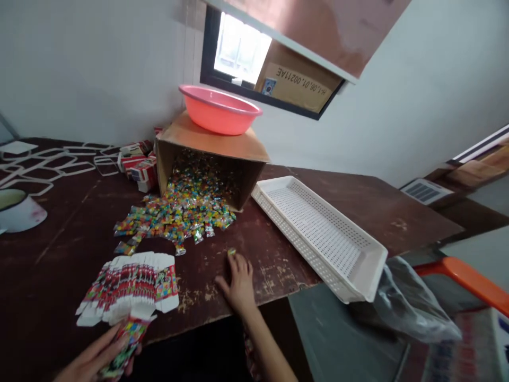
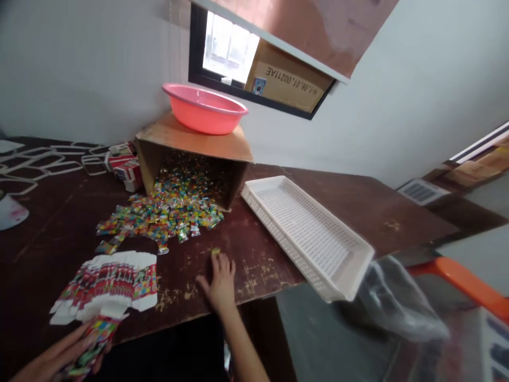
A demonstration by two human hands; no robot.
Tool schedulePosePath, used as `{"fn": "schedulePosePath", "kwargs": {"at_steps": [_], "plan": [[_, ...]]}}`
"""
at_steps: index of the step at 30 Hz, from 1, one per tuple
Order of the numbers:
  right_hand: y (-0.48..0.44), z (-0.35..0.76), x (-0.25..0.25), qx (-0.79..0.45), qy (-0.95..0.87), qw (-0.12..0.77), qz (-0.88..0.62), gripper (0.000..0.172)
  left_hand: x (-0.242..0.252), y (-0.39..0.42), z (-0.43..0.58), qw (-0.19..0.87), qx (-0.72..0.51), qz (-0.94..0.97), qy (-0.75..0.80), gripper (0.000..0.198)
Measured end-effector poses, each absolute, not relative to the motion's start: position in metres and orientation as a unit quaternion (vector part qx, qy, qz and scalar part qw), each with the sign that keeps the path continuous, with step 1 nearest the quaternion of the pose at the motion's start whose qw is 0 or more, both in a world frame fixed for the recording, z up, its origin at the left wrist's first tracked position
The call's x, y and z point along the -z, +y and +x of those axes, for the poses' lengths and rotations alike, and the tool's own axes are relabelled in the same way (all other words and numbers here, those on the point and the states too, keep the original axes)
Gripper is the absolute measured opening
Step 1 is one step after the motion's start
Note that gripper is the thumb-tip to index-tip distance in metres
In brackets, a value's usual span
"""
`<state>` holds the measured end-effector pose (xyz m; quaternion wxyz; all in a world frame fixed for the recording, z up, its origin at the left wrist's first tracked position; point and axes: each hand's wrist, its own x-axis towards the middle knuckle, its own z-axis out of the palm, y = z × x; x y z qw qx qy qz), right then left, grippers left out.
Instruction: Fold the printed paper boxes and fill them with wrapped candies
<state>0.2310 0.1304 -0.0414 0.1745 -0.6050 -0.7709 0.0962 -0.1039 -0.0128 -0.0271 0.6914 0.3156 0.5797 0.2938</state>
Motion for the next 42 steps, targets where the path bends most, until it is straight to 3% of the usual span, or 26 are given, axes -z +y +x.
{"fn": "schedulePosePath", "kwargs": {"at_steps": [2,6,8,10,13,18,22,25,30,32,36,42], "plan": [[0.071,0.219,0.054,-0.142,-0.808,0.195,-0.538,0.069,0.012,-0.003,-0.088,0.715,-0.319,0.289,0.551,0.055],[0.013,0.199,0.038,-0.308,-0.759,0.266,-0.508,0.021,-0.01,0.016,-0.057,0.728,-0.317,0.319,0.517,0.047],[0.015,0.191,0.015,-0.432,-0.694,0.305,-0.489,0.018,-0.013,0.019,-0.048,0.721,-0.317,0.349,0.508,0.049],[0.028,0.183,-0.008,-0.517,-0.651,0.326,-0.45,0.03,-0.015,0.016,-0.042,0.707,-0.306,0.394,0.501,0.05],[0.052,0.169,-0.032,-0.521,-0.675,0.306,-0.423,0.022,-0.019,0.007,-0.04,0.676,-0.279,0.461,0.504,0.049],[0.066,0.147,-0.04,-0.42,-0.776,0.256,-0.395,0.007,-0.022,-0.003,-0.047,0.618,-0.266,0.507,0.539,0.038],[0.053,0.139,-0.044,-0.427,-0.819,0.217,-0.316,0.018,-0.018,-0.006,-0.055,0.633,-0.258,0.494,0.537,0.028],[0.045,0.141,-0.045,-0.485,-0.782,0.24,-0.309,0.035,-0.02,-0.007,-0.057,0.674,-0.272,0.448,0.52,0.034],[0.038,0.142,-0.023,-0.535,-0.601,0.371,-0.463,0.018,-0.019,-0.007,-0.053,0.726,-0.328,0.328,0.508,0.063],[0.036,0.138,-0.01,-0.632,-0.493,0.387,-0.455,0.026,-0.016,-0.006,-0.051,0.733,-0.336,0.299,0.511,0.061],[0.036,0.131,0.004,-0.827,-0.286,0.309,-0.372,0.044,-0.011,0.0,-0.053,0.748,-0.337,0.265,0.507,0.042],[0.051,0.137,-0.014,-0.887,-0.259,0.249,-0.291,0.042,-0.017,0.011,-0.065,0.788,-0.323,0.263,0.453,0.031]]}}
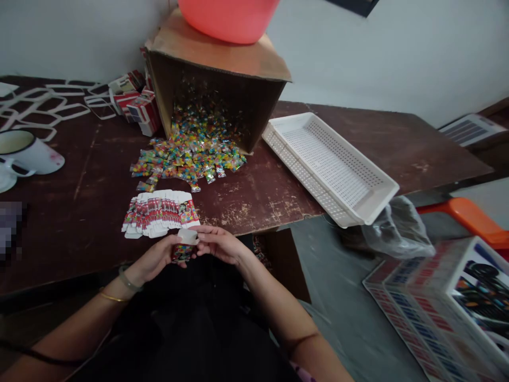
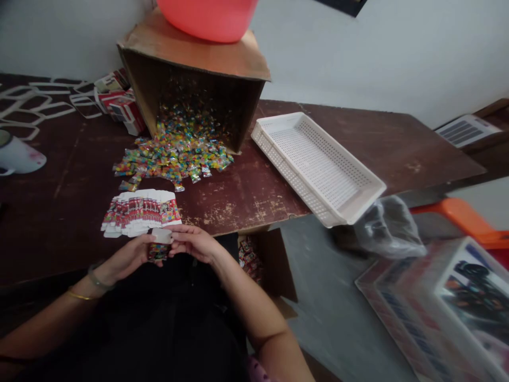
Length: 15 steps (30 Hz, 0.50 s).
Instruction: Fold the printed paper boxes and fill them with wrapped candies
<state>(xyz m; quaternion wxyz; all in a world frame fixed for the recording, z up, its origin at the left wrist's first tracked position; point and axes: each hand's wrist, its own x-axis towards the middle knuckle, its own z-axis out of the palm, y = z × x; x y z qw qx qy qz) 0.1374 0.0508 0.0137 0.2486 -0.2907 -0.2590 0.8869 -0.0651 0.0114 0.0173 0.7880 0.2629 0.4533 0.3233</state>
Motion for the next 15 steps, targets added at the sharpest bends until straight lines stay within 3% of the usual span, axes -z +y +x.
{"fn": "schedulePosePath", "kwargs": {"at_steps": [4,7,11,15], "plan": [[0.052,0.134,-0.017,-0.858,-0.334,0.239,-0.309,0.042,-0.016,0.01,-0.062,0.803,-0.316,0.265,0.429,0.031],[0.05,0.127,-0.016,-0.77,-0.48,0.23,-0.351,0.033,-0.01,0.007,-0.059,0.772,-0.314,0.299,0.465,0.028],[0.048,0.125,-0.018,-0.586,-0.692,0.29,-0.305,0.025,-0.001,0.01,-0.063,0.743,-0.336,0.293,0.5,0.024],[0.048,0.128,-0.021,-0.556,-0.703,0.331,-0.294,0.031,-0.003,0.017,-0.066,0.756,-0.347,0.27,0.484,0.023]]}}
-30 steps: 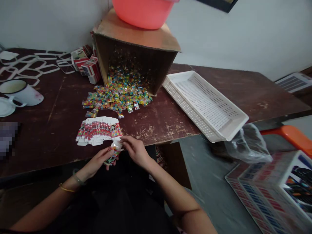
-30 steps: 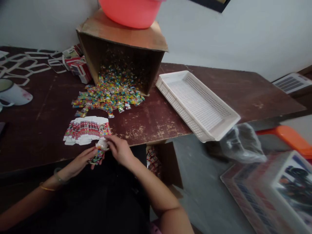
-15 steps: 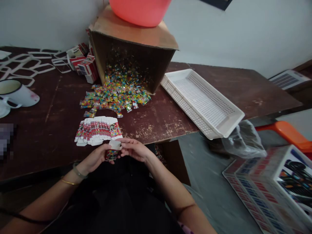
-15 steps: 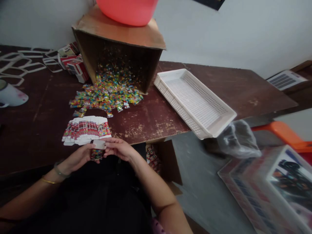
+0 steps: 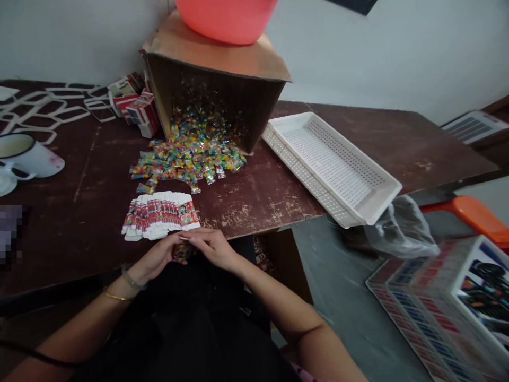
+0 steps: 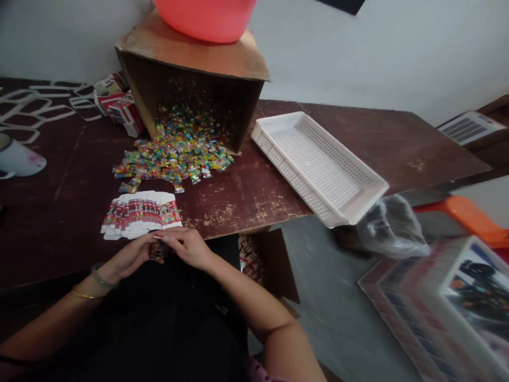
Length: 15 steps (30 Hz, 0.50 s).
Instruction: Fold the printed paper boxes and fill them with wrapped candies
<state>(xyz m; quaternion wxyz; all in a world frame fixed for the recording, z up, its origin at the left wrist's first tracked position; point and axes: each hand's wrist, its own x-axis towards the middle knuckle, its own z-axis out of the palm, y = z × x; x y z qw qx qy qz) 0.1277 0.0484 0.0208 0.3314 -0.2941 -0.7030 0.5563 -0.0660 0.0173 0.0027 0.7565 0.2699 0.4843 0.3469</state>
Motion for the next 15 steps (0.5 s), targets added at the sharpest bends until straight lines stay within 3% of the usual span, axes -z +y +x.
{"fn": "schedulePosePath", "kwargs": {"at_steps": [5,15], "plan": [[0.053,0.13,-0.023,-0.588,-0.642,0.333,-0.362,0.029,-0.013,0.016,-0.064,0.785,-0.324,0.331,0.412,0.032],[0.04,0.165,-0.012,-0.521,-0.682,0.343,-0.38,0.027,-0.026,0.028,-0.051,0.777,-0.176,0.448,0.405,0.033]]}}
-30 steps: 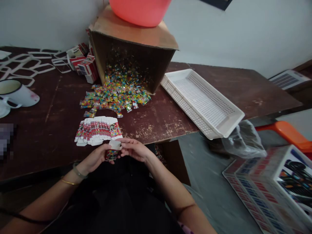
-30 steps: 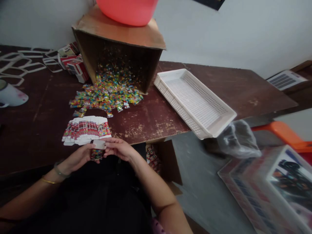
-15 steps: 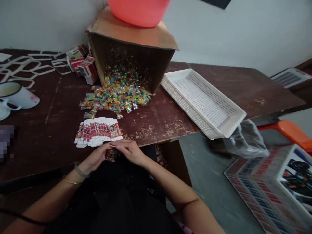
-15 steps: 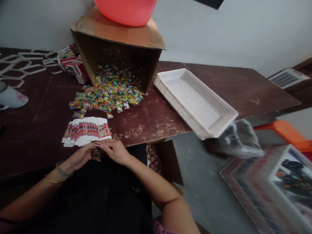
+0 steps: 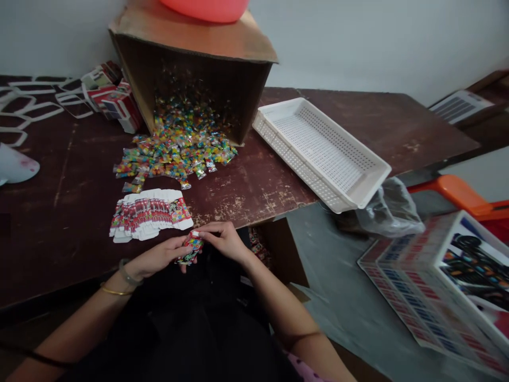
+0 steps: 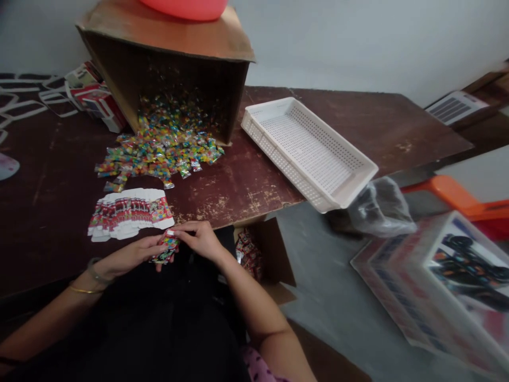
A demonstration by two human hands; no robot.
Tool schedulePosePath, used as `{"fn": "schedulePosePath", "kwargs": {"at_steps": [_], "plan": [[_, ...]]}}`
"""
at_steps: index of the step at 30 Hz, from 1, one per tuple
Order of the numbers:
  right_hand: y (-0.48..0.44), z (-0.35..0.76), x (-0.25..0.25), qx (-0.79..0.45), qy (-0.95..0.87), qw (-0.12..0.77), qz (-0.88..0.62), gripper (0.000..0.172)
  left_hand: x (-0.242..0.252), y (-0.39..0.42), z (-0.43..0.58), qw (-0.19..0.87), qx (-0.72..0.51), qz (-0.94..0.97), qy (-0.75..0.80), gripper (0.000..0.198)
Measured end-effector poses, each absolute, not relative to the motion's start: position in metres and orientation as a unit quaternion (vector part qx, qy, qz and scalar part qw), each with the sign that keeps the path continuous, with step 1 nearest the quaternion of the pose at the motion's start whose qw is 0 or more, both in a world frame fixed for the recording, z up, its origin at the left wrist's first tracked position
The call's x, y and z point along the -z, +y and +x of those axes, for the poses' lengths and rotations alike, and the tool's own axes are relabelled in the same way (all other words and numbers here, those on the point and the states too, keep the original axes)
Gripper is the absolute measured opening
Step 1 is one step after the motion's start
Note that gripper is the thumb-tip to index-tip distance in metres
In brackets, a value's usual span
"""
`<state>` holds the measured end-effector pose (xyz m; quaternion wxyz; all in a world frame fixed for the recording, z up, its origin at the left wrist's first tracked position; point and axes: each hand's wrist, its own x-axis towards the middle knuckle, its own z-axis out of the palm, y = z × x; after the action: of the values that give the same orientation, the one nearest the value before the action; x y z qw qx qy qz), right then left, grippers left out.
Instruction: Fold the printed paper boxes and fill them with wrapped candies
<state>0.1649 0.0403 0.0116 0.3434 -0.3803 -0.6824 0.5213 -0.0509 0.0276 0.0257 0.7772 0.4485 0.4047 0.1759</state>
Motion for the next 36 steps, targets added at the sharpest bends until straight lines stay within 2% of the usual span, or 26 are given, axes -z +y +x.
{"fn": "schedulePosePath", "kwargs": {"at_steps": [4,8,11,15,17,20,21,25,29,31,33,36], "plan": [[0.021,0.169,-0.01,-0.412,-0.727,0.38,-0.396,0.032,-0.017,0.025,-0.027,0.814,-0.194,0.395,0.378,0.035],[0.012,0.209,-0.024,-0.421,-0.656,0.4,-0.482,0.023,-0.012,0.012,0.003,0.842,-0.203,0.351,0.355,0.046],[0.017,0.269,-0.044,-0.427,-0.637,0.339,-0.544,0.024,-0.015,0.01,-0.004,0.82,-0.19,0.391,0.374,0.052],[0.035,0.292,-0.05,-0.369,-0.717,0.222,-0.547,0.023,-0.015,0.016,-0.05,0.761,-0.211,0.426,0.442,0.043],[0.05,0.258,-0.035,-0.345,-0.77,0.222,-0.489,0.033,-0.013,0.017,-0.069,0.745,-0.21,0.421,0.473,0.038],[0.081,0.184,0.001,-0.315,-0.857,0.213,-0.348,0.061,-0.012,0.014,-0.082,0.739,-0.193,0.404,0.502,0.038],[0.093,0.163,0.013,-0.296,-0.877,0.199,-0.322,0.06,-0.012,0.012,-0.084,0.738,-0.19,0.401,0.509,0.039],[0.127,0.128,0.036,-0.271,-0.903,0.177,-0.28,0.025,-0.017,0.007,-0.092,0.734,-0.198,0.387,0.522,0.038],[0.096,0.135,0.023,-0.27,-0.881,0.271,-0.279,0.025,-0.015,0.011,-0.094,0.773,-0.302,0.286,0.479,0.042],[0.064,0.136,0.014,-0.27,-0.885,0.288,-0.246,0.024,-0.01,0.013,-0.087,0.787,-0.358,0.22,0.451,0.04],[0.037,0.133,0.007,-0.285,-0.886,0.286,-0.227,0.023,-0.005,0.012,-0.076,0.779,-0.37,0.192,0.469,0.035],[0.024,0.127,0.001,-0.306,-0.848,0.304,-0.309,0.029,-0.001,0.006,-0.06,0.749,-0.338,0.235,0.519,0.028]]}}
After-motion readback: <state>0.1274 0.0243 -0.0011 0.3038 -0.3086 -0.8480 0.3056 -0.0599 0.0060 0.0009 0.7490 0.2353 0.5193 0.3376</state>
